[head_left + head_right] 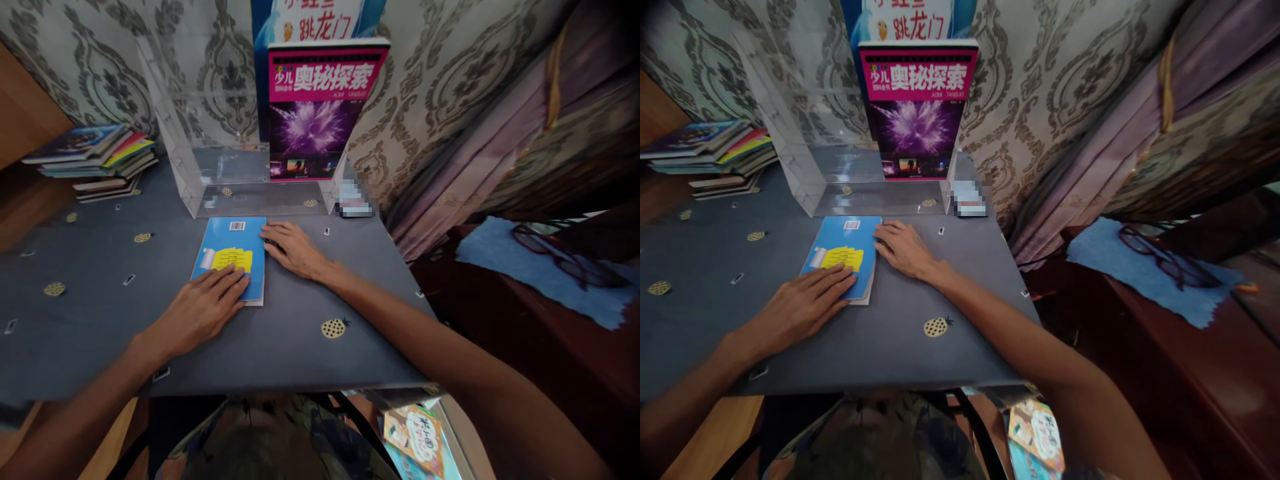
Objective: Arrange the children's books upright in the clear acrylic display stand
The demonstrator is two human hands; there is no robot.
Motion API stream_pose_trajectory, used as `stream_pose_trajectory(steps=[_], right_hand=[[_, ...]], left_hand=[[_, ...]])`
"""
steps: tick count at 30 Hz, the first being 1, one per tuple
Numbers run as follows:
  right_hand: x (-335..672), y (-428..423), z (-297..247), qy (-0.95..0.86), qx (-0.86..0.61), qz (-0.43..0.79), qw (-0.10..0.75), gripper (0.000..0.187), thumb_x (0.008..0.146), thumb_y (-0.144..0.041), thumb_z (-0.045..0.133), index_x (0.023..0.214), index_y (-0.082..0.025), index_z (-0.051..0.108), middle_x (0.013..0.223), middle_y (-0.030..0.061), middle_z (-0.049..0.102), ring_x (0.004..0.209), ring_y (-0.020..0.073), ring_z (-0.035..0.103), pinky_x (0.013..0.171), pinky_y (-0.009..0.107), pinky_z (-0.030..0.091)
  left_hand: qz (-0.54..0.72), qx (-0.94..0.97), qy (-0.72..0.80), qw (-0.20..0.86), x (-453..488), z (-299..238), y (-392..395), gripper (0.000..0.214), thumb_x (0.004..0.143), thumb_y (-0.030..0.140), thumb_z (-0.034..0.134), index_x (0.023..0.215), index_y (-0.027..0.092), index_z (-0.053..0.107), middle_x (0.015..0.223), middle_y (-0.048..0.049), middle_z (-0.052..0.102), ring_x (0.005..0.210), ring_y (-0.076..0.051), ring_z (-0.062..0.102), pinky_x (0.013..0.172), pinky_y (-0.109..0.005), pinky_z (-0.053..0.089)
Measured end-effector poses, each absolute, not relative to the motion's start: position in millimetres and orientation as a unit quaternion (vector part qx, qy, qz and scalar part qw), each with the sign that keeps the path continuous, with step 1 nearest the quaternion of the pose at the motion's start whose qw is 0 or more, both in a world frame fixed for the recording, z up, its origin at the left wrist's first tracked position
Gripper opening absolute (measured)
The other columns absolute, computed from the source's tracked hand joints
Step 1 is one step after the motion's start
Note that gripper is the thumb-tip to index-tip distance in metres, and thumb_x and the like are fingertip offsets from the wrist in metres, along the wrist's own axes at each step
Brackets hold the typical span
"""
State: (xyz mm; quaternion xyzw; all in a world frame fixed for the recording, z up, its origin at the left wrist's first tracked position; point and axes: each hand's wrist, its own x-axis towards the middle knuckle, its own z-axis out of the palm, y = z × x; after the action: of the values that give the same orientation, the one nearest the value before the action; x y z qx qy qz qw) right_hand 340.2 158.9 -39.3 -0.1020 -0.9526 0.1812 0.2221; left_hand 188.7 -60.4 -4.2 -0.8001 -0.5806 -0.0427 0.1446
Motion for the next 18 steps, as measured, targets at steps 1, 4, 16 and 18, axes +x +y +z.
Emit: stream_pose_trajectory(steps=[1, 4, 16, 18], right_hand=[[341, 157, -39, -0.950, -0.098, 0.189, 0.230, 0.031, 0.103, -0.029, 0.049, 0.125, -0.013, 0.065, 0.133, 0.0147, 0.065, 0.132, 0.0288, 0.051, 0.108, 0.052, 0.043], [345, 147, -38, -0.935, -0.095, 0.225, 0.257, 0.029, 0.102, -0.026, 0.049, 0.121, -0.014, 0.067, 0.125, 0.0130, 0.069, 0.124, 0.0264, 0.056, 0.105, 0.049, 0.046], [381, 92, -23, -0.880, -0.080, 0.366, 0.292, 0.029, 0.103, -0.024, 0.047, 0.123, -0.020, 0.067, 0.109, 0.0077, 0.073, 0.104, 0.0198, 0.065, 0.093, 0.039, 0.054], [386, 85, -22, -0.874, -0.075, 0.377, 0.296, 0.029, 0.103, -0.024, 0.046, 0.124, -0.020, 0.066, 0.107, 0.0077, 0.074, 0.102, 0.0198, 0.065, 0.091, 0.039, 0.054]], left_hand=[[-0.044, -0.800, -0.581, 0.141, 189, -4, -60, 0.044, 0.107, 0.036, 0.031, 0.133, 0.015, 0.060, 0.134, -0.0133, 0.066, 0.127, -0.026, 0.060, 0.104, -0.043, 0.052], [-0.060, -0.804, -0.578, 0.128, 189, -2, -60, 0.044, 0.106, 0.034, 0.032, 0.133, 0.014, 0.060, 0.133, -0.0147, 0.066, 0.127, -0.027, 0.060, 0.103, -0.045, 0.053], [-0.046, -0.801, -0.588, 0.106, 191, 2, -61, 0.044, 0.106, 0.031, 0.030, 0.135, 0.013, 0.058, 0.135, -0.0154, 0.064, 0.130, -0.027, 0.057, 0.105, -0.046, 0.051], [-0.040, -0.799, -0.590, 0.107, 191, 2, -61, 0.045, 0.106, 0.033, 0.030, 0.136, 0.014, 0.058, 0.136, -0.0151, 0.064, 0.130, -0.028, 0.057, 0.105, -0.047, 0.051]])
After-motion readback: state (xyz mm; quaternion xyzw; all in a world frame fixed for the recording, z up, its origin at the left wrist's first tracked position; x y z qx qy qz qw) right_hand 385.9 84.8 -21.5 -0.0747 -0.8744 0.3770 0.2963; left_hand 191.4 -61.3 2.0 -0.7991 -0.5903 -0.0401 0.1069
